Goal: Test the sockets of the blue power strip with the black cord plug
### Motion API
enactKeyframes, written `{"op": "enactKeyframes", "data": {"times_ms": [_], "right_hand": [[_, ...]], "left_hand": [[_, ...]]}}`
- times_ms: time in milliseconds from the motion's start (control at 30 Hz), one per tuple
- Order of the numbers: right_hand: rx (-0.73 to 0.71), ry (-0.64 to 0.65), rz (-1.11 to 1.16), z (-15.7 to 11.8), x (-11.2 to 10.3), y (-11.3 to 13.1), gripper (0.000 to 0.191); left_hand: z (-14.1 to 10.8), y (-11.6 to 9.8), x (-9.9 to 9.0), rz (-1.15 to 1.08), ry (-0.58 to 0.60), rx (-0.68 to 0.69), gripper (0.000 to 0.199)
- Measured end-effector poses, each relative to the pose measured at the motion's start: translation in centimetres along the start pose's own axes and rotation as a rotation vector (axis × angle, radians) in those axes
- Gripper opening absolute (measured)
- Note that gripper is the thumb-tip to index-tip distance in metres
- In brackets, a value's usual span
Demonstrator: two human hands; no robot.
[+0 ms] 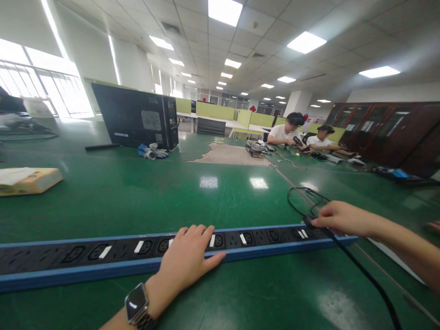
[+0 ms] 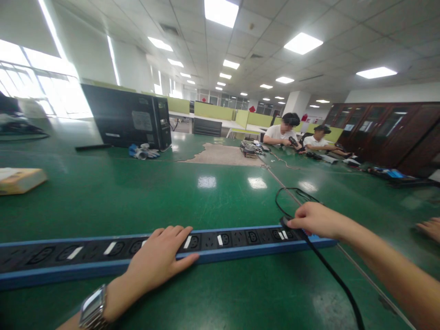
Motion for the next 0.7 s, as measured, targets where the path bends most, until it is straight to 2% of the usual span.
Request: {"op": "enactKeyframes", "data": {"times_ms": [100,200,400,600,700], "right_hand": [[-0.039,-0.026,-0.067,-0.6,2.1,3.4,0.040],[-0.033,-0.033,-0.082,0.2,4.0,4.7,0.038],[-0.021,-0.071,-0.109,1.6,4.5,4.3,0.037],[0.002,-0.009,-0.091,1.7,4.8,4.1,0.039],[-0.005,-0.060,-0.159,1.5,4.7,4.6,0.040]], "left_hand": [[-0.1,-0.1,0.0,0.005,-0.012,0.007,0.061],[-0.2,-0.2,-0.1,0.012,-0.029,0.016,0.061],[-0.1,-0.1,0.1,0.004,-0.020,0.014,0.062],[-0.1,-0.2,0.1,0.014,-0.029,0.016,0.062],[-0.1,-0.2,0.1,0.015,-0.028,0.017,0.062]]}}
Point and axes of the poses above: each hand's wrist, its own z-axis towards the middle knuckle, its own x-axis out of the palm, y = z × x, the point moved 10 cm from there along z, towards the middle knuckle, and after that the axes turned 14 degrees about x, right-handed, at the moved point
